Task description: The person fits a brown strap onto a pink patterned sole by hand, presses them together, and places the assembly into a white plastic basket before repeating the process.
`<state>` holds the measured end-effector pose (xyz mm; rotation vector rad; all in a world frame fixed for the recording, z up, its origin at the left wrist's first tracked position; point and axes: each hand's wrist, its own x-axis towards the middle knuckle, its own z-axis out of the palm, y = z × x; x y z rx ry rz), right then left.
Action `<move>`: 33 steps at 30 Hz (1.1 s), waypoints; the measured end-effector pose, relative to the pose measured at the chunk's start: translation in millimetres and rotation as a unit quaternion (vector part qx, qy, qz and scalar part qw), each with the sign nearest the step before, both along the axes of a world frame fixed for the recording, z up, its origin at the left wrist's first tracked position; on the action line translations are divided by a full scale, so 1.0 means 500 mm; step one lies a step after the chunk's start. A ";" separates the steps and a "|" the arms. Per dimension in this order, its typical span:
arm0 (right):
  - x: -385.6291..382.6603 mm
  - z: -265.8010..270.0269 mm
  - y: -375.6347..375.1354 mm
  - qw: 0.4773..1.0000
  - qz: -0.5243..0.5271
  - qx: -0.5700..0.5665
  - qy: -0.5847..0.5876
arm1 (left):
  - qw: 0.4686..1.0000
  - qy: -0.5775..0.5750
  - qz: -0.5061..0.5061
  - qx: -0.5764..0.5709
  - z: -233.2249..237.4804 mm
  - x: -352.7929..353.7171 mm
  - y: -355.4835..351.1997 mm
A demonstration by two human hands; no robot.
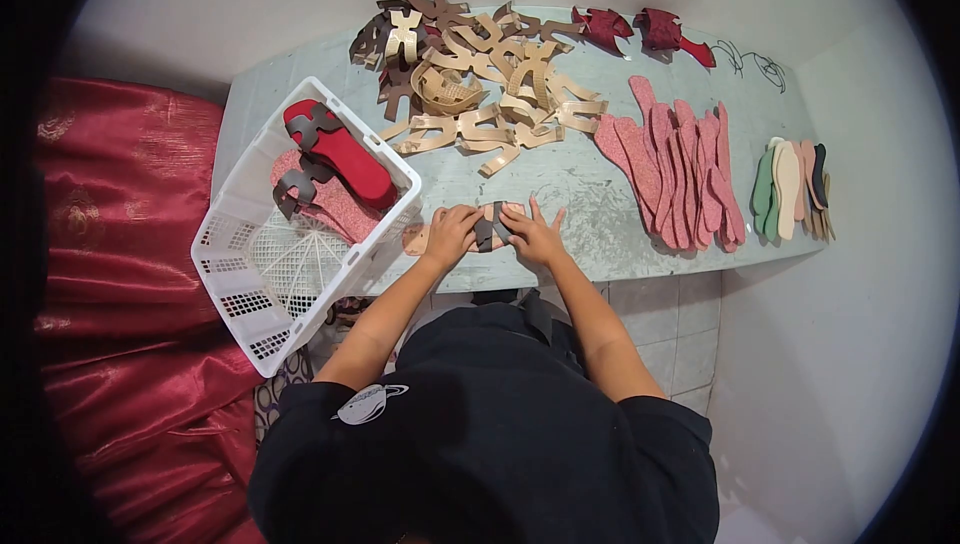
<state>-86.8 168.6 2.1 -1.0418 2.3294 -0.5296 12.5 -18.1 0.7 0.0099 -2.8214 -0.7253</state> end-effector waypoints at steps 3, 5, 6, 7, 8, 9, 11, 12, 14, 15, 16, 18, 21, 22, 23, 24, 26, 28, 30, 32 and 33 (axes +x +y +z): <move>0.000 -0.001 0.001 1.000 -0.003 0.003 0.004 | 1.000 0.005 -0.012 -0.012 -0.003 0.001 0.002; 0.001 -0.002 -0.001 1.000 -0.005 0.007 0.005 | 0.999 0.004 -0.017 -0.026 -0.004 0.003 0.001; 0.002 -0.001 0.000 1.000 -0.005 0.008 0.004 | 1.000 0.003 -0.017 -0.026 -0.006 0.005 0.001; 0.001 0.001 0.000 1.000 -0.004 0.007 0.003 | 0.999 0.004 -0.023 -0.038 -0.009 0.005 0.000; 0.000 0.003 0.000 1.000 -0.003 0.006 0.003 | 0.998 0.005 -0.028 -0.051 -0.010 0.004 -0.002; 0.000 0.002 -0.001 1.000 -0.003 0.007 0.003 | 0.998 0.005 -0.028 -0.050 -0.008 0.002 -0.003; 0.000 0.001 -0.002 1.000 -0.008 0.018 0.009 | 0.998 -0.008 -0.037 -0.058 -0.004 0.001 -0.005; -0.001 0.000 -0.002 1.000 -0.008 0.018 0.009 | 0.998 -0.008 -0.037 -0.058 -0.006 0.002 -0.004; -0.003 0.000 -0.002 1.000 -0.002 0.024 0.014 | 0.996 -0.006 -0.041 -0.085 -0.008 0.002 -0.003; -0.004 -0.001 -0.001 1.000 -0.004 0.024 0.014 | 0.995 -0.006 -0.042 -0.085 -0.008 0.002 -0.002; -0.005 -0.002 -0.001 1.000 -0.002 0.019 0.017 | 0.996 -0.003 -0.039 -0.086 -0.008 0.003 -0.001; -0.001 -0.003 0.000 1.000 0.001 0.014 0.017 | 0.996 -0.003 -0.036 -0.086 -0.012 0.009 0.003; -0.002 -0.001 0.000 1.000 0.000 0.017 0.020 | 0.996 0.001 -0.028 -0.090 -0.017 0.012 0.012; -0.003 -0.003 0.000 1.000 0.000 0.013 0.020 | 0.996 0.006 -0.019 -0.089 -0.020 0.013 0.016; -0.002 -0.004 0.000 1.000 0.000 0.010 0.019 | 0.996 0.010 -0.011 -0.088 -0.022 0.015 0.018; -0.002 -0.003 0.001 1.000 0.000 0.010 0.019 | 0.996 0.010 -0.011 -0.088 -0.021 0.015 0.019; -0.002 0.000 0.000 1.000 0.001 0.012 0.021 | 0.996 0.007 -0.011 -0.088 -0.019 0.017 0.021; -0.002 -0.002 0.000 1.000 0.003 0.012 0.024 | 0.996 0.013 -0.009 -0.092 -0.020 0.017 0.021; -0.002 -0.003 0.000 1.000 0.004 0.013 0.028 | 0.995 0.019 -0.008 -0.095 -0.027 0.018 0.022; -0.003 -0.004 0.000 1.000 0.002 0.013 0.025 | 0.996 0.025 -0.013 -0.086 -0.038 0.020 0.024; -0.004 -0.002 0.000 1.000 0.000 0.013 0.025 | 0.996 0.025 -0.015 -0.085 -0.034 0.019 0.026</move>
